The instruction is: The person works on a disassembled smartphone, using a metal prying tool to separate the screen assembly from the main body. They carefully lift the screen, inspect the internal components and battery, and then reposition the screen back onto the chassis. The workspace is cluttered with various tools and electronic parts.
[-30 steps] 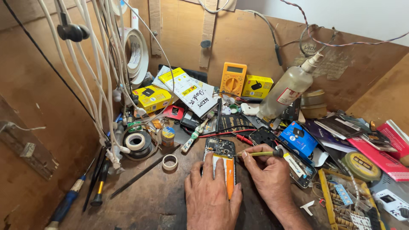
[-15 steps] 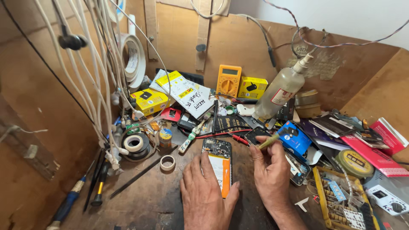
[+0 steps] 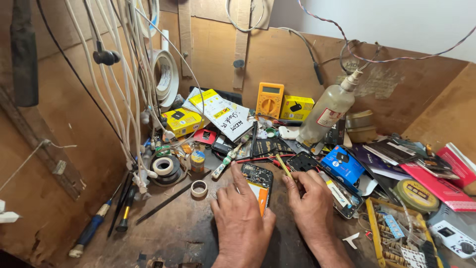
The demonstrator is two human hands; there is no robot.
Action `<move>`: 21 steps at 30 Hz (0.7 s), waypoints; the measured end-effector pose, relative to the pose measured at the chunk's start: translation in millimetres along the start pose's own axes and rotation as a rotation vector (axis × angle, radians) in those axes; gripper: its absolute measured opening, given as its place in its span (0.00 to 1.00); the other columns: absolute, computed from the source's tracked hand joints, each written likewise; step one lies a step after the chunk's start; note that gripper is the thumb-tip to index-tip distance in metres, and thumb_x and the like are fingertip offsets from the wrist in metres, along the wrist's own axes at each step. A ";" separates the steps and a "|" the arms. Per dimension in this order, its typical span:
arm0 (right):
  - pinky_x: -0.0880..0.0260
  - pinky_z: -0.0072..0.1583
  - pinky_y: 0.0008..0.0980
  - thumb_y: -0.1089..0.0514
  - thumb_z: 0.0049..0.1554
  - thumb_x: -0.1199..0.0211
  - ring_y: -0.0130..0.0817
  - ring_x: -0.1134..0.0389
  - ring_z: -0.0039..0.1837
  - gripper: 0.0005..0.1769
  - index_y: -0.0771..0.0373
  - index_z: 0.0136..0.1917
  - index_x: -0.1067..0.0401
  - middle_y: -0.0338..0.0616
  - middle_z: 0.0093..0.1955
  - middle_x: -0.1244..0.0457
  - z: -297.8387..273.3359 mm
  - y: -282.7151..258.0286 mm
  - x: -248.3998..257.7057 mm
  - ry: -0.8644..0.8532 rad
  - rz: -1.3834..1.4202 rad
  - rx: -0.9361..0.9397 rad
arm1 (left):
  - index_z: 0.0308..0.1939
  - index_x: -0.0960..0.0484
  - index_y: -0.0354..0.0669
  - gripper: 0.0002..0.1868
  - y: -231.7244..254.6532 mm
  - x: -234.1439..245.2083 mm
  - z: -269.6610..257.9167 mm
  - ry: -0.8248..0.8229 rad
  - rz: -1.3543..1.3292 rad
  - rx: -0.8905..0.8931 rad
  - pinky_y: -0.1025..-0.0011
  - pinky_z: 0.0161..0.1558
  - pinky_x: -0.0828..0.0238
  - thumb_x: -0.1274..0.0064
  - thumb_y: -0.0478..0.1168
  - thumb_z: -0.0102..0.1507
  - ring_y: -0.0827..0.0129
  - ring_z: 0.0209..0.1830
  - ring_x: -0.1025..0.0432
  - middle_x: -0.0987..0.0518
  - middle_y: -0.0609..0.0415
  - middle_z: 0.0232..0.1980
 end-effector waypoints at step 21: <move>0.37 0.49 0.46 0.50 0.52 0.31 0.51 0.37 0.44 0.15 0.64 0.33 0.21 0.49 0.35 0.34 8.7 -3.3 -5.0 0.072 -0.168 0.102 | 0.74 0.46 0.46 0.59 -14.3 34.7 3.8 0.136 -0.439 0.228 0.54 0.59 0.36 0.27 0.45 0.44 0.50 0.56 0.31 0.23 0.46 0.57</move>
Point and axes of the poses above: each hand's wrist, its own z-axis towards the middle knuckle, its own x-axis out of the back of the hand, y = z × x, the point moved 1 cm from there along z, towards the middle knuckle
